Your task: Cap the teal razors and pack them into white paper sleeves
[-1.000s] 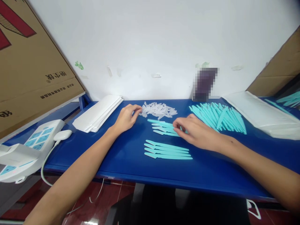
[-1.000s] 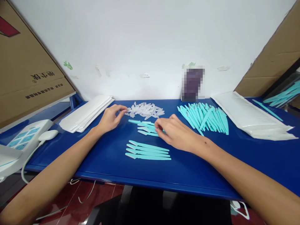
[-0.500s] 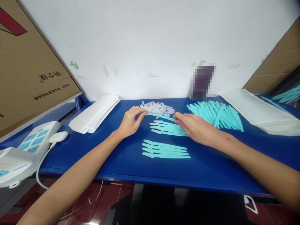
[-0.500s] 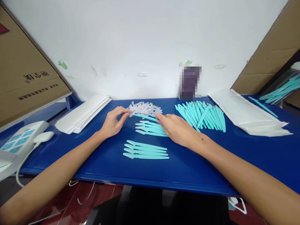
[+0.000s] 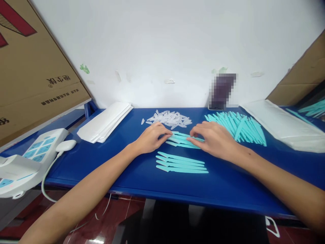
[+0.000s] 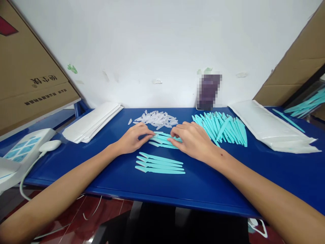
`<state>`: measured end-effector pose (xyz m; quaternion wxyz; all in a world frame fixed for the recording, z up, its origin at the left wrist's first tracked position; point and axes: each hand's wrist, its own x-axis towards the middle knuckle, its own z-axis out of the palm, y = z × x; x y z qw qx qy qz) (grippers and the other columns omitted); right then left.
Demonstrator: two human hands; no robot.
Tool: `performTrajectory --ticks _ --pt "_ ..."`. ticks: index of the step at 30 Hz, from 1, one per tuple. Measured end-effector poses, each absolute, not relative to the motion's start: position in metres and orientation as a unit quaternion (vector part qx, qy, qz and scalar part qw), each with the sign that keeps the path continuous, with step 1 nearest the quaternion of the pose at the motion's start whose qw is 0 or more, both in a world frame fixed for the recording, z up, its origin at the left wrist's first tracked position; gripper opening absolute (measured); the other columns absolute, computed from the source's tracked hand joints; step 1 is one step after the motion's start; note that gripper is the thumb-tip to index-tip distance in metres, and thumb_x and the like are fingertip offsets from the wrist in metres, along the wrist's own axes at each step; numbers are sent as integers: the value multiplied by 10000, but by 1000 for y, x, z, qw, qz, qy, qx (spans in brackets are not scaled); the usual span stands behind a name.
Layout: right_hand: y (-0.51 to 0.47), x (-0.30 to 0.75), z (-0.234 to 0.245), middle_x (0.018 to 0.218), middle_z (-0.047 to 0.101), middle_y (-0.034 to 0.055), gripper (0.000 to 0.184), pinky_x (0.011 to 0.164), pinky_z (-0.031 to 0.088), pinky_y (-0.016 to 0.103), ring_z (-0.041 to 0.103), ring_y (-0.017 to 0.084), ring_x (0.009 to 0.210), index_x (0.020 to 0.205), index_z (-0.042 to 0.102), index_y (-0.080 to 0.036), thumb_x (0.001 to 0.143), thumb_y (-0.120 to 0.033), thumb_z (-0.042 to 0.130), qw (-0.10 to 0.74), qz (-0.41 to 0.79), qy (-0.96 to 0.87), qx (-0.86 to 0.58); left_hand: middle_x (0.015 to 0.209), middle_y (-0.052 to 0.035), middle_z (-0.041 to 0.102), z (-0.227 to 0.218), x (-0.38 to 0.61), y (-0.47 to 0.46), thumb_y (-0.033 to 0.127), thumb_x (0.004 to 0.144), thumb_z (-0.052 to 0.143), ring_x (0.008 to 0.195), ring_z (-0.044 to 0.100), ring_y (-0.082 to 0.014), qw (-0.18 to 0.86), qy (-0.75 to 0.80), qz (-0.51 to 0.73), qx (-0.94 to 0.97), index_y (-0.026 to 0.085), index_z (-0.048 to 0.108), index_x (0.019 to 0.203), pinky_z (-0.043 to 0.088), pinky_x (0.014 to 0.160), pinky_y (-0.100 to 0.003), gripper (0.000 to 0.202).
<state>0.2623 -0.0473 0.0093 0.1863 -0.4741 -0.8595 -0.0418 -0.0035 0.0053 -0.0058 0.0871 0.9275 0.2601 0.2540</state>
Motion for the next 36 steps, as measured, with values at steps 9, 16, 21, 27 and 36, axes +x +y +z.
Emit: performTrajectory --ticks 9,16,21,27,36 --pt "-69 250 23 911 684 55 278 637 394 313 608 181 720 985 690 -195 934 -427 544 125 86 -900 -408 1290 -108 619 -13 -18 24 308 1046 394 1168 545 -260 35 350 244 904 214 640 1293 441 1050 -454 361" --pt "-69 252 27 988 627 61 242 602 399 308 571 174 712 1017 647 -224 976 -407 495 39 193 -893 -406 1485 -128 518 -15 -26 35 308 1042 357 1366 421 -348 25 438 127 890 209 581 1391 388 1059 -605 426" --pt "-68 254 27 886 620 41 160 603 384 294 538 169 695 898 591 -222 954 -339 498 28 211 -888 -407 1387 -138 583 -13 -29 35 242 1017 363 1252 524 -326 31 416 133 899 188 613 1347 412 1046 -572 418" --pt "-65 257 24 889 640 47 152 636 382 298 573 189 736 897 541 -222 975 -326 462 65 144 -903 -400 1342 -153 564 -11 -48 44 314 1008 394 1211 558 -309 17 401 169 900 182 624 1344 446 1060 -505 428" --pt "-50 265 11 875 642 61 262 630 401 312 563 194 675 1101 455 -220 1062 -418 288 213 118 -862 -445 1213 -130 648 -1 -57 44 377 1010 442 1152 592 -307 -1 385 119 915 216 715 1210 453 984 -494 374"
